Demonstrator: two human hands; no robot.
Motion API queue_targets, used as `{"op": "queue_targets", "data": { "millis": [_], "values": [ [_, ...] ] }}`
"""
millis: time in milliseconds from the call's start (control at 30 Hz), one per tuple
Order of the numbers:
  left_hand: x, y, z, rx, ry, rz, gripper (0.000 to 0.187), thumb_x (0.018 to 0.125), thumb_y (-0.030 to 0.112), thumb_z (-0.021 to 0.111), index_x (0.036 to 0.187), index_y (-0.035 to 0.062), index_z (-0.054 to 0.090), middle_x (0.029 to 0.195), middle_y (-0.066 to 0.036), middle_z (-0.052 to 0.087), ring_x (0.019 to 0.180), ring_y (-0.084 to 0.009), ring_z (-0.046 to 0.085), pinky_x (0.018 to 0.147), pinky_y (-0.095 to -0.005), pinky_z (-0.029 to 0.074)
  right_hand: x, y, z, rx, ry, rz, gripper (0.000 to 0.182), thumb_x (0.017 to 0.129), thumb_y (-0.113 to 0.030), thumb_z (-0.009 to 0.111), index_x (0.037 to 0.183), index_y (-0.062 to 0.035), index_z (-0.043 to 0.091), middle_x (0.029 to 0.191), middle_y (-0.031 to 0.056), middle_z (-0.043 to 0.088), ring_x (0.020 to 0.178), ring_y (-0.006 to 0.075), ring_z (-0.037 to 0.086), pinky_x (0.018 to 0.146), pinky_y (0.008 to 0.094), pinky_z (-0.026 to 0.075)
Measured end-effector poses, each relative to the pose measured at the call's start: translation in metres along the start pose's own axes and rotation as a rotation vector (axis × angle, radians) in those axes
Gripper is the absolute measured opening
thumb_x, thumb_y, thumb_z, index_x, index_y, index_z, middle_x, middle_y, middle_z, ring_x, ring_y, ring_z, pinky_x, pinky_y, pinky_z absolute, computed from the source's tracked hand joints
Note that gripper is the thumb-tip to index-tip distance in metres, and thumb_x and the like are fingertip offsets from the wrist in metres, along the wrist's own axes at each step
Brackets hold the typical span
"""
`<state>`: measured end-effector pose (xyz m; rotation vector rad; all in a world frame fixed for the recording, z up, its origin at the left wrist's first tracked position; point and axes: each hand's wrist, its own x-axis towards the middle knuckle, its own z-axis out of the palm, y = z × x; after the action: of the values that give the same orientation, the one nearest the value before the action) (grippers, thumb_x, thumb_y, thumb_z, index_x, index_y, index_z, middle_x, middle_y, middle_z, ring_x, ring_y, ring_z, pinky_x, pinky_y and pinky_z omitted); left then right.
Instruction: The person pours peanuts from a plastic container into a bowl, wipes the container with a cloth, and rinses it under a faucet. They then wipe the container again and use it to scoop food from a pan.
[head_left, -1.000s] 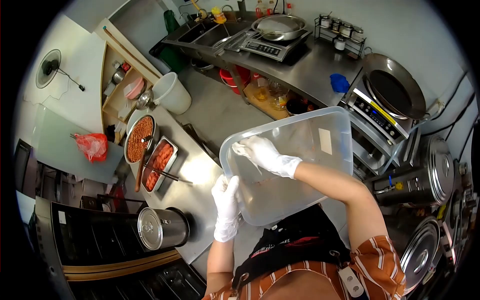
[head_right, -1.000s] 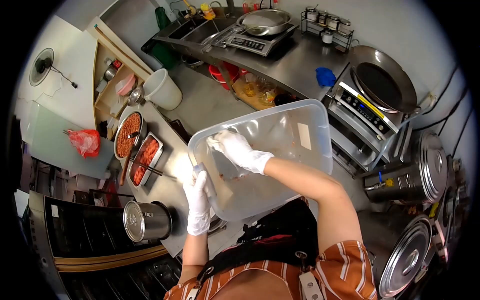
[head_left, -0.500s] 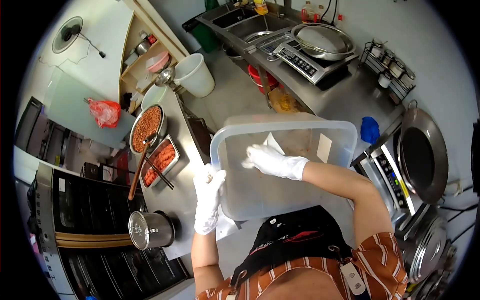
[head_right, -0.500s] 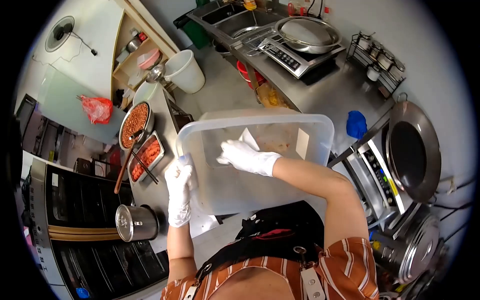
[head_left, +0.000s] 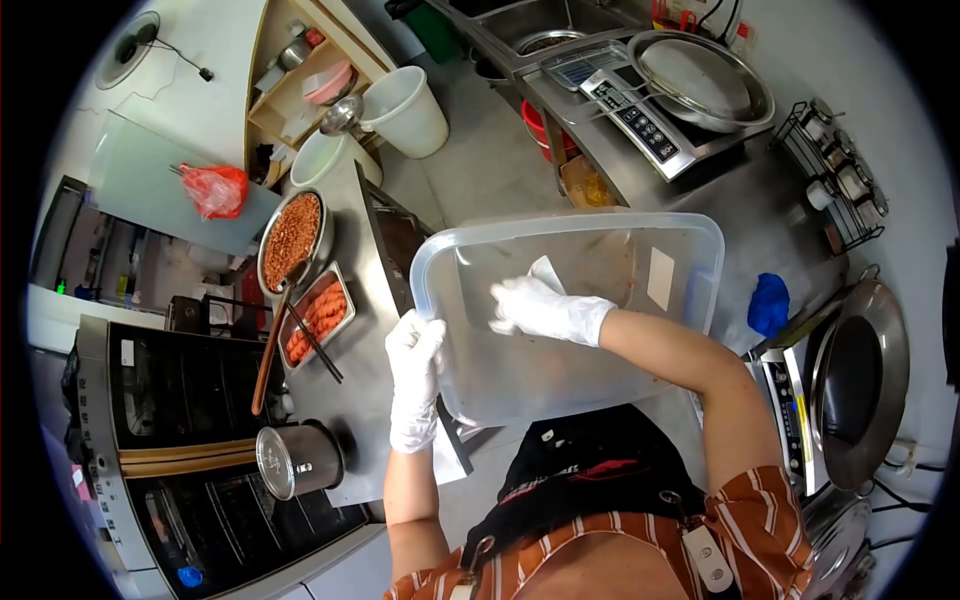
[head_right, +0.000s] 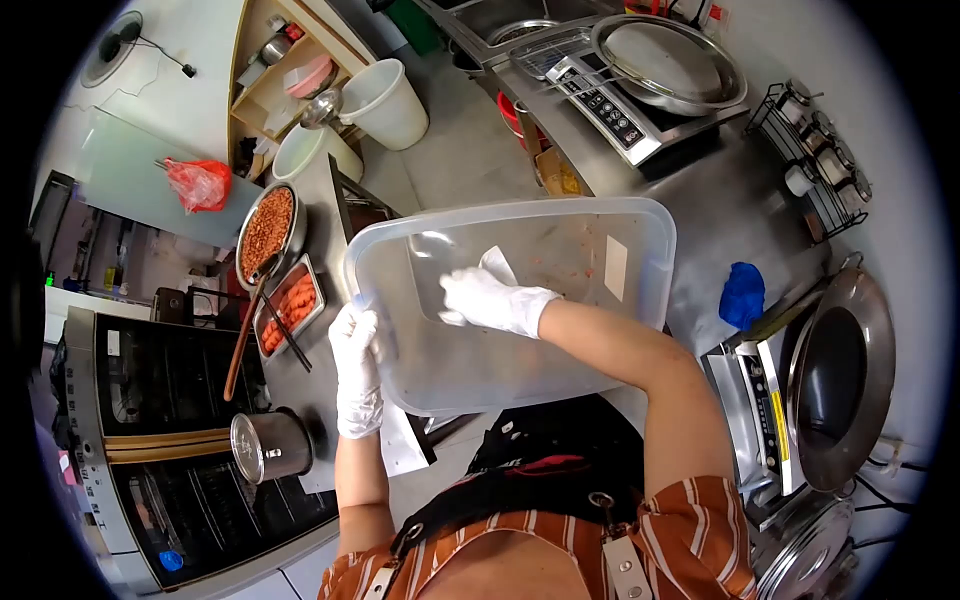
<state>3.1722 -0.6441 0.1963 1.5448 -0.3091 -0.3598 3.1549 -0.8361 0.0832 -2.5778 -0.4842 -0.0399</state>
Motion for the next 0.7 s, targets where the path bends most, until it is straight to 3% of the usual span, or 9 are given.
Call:
{"op": "queue_targets", "data": {
  "millis": [33, 133, 233, 300, 333, 367, 500, 567, 700],
  "values": [
    [0.008, 0.002, 0.0, -0.002, -0.008, 0.001, 0.024, 0.083, 0.012, 0.063, 0.066, 0.0104, 0.046, 0.052, 0.006, 0.044, 0.041, -0.001, 0.033, 0.04, -0.0181, 0.024, 0.015, 0.0, -0.007, 0.067, 0.151, 0.055, 0.027, 0.077, -0.023, 0.058, 0.073, 0.0028, 0.057, 0.079, 0.0206, 0.058, 0.08, 0.0357, 0.059, 0.073, 0.0435, 0.047],
    [0.037, 0.005, -0.001, -0.003, -0.032, 0.036, 0.024, 0.083, 0.012, 0.063, 0.067, 0.0104, 0.046, 0.052, 0.006, 0.044, 0.041, -0.001, 0.033, 0.039, -0.018, 0.024, 0.052, -0.004, -0.017, 0.233, 0.217, 0.131, 0.025, 0.079, -0.025, 0.056, 0.077, 0.0005, 0.057, 0.082, 0.0211, 0.059, 0.082, 0.0364, 0.059, 0.075, 0.0461, 0.045],
    [0.069, 0.012, -0.009, 0.012, -0.02, 0.042, 0.024, 0.083, 0.012, 0.064, 0.067, 0.0104, 0.046, 0.052, 0.006, 0.044, 0.041, -0.001, 0.033, 0.039, -0.0179, 0.024, 0.077, 0.002, -0.013, 0.177, -0.095, 0.018, 0.023, 0.08, -0.025, 0.056, 0.075, -0.0034, 0.058, 0.085, 0.0179, 0.06, 0.085, 0.0361, 0.058, 0.076, 0.0468, 0.043],
    [0.091, 0.012, -0.022, 0.007, 0.012, 0.041, 0.024, 0.083, 0.012, 0.064, 0.067, 0.0103, 0.046, 0.052, 0.006, 0.043, 0.041, -0.001, 0.033, 0.039, -0.0178, 0.024, 0.079, 0.008, -0.031, 0.283, -0.233, 0.228, 0.019, 0.08, -0.023, 0.054, 0.07, -0.0081, 0.059, 0.086, 0.0129, 0.061, 0.084, 0.0357, 0.058, 0.074, 0.0465, 0.042],
    [0.104, 0.008, -0.03, -0.02, 0.005, 0.066, 0.024, 0.083, 0.011, 0.064, 0.067, 0.0103, 0.046, 0.052, 0.006, 0.043, 0.041, -0.0011, 0.033, 0.039, -0.0178, 0.024, 0.085, 0.018, -0.027, 0.285, -0.054, 0.119, 0.017, 0.079, -0.017, 0.053, 0.065, -0.0077, 0.058, 0.085, 0.0102, 0.06, 0.08, 0.034, 0.059, 0.071, 0.044, 0.044],
    [0.116, 0.006, -0.037, -0.047, -0.006, 0.091, 0.025, 0.083, 0.01, 0.064, 0.066, 0.0104, 0.046, 0.052, 0.006, 0.043, 0.041, -0.0012, 0.033, 0.039, -0.0178, 0.024, 0.095, 0.026, -0.023, 0.283, -0.06, 0.111, 0.017, 0.079, -0.017, 0.053, 0.065, -0.0077, 0.058, 0.085, 0.0102, 0.06, 0.08, 0.034, 0.059, 0.071, 0.044, 0.044],
    [0.158, 0.01, -0.05, -0.066, 0.009, 0.146, 0.025, 0.084, 0.009, 0.063, 0.066, 0.0108, 0.046, 0.054, 0.008, 0.042, 0.045, -0.0006, 0.032, 0.042, -0.0183, 0.024, 0.125, -0.004, -0.052, 0.294, 0.294, -0.191, 0.005, 0.076, -0.009, 0.052, 0.077, -0.0082, 0.057, 0.085, 0.0072, 0.054, 0.074, 0.0283, 0.059, 0.064, 0.0367, 0.048],
    [0.174, 0.012, -0.056, -0.03, 0.013, 0.117, 0.026, 0.084, 0.009, 0.063, 0.065, 0.0111, 0.046, 0.055, 0.008, 0.042, 0.047, -0.0003, 0.032, 0.044, -0.0182, 0.024, 0.135, -0.029, -0.061, 0.236, 0.355, -0.329, 0.004, 0.076, -0.01, 0.052, 0.074, -0.0083, 0.055, 0.083, 0.0065, 0.052, 0.071, 0.0268, 0.058, 0.063, 0.0366, 0.049],
    [0.199, 0.006, -0.067, -0.056, 0.053, 0.094, 0.028, 0.083, 0.008, 0.065, 0.063, 0.0115, 0.045, 0.055, 0.008, 0.042, 0.047, -0.0006, 0.031, 0.044, -0.0179, 0.025, 0.156, -0.016, -0.03, 0.374, 0.296, -0.331, 0.007, 0.078, -0.016, 0.053, 0.075, -0.01, 0.055, 0.082, 0.0083, 0.05, 0.068, 0.0256, 0.058, 0.062, 0.0365, 0.048]
  ]
}}
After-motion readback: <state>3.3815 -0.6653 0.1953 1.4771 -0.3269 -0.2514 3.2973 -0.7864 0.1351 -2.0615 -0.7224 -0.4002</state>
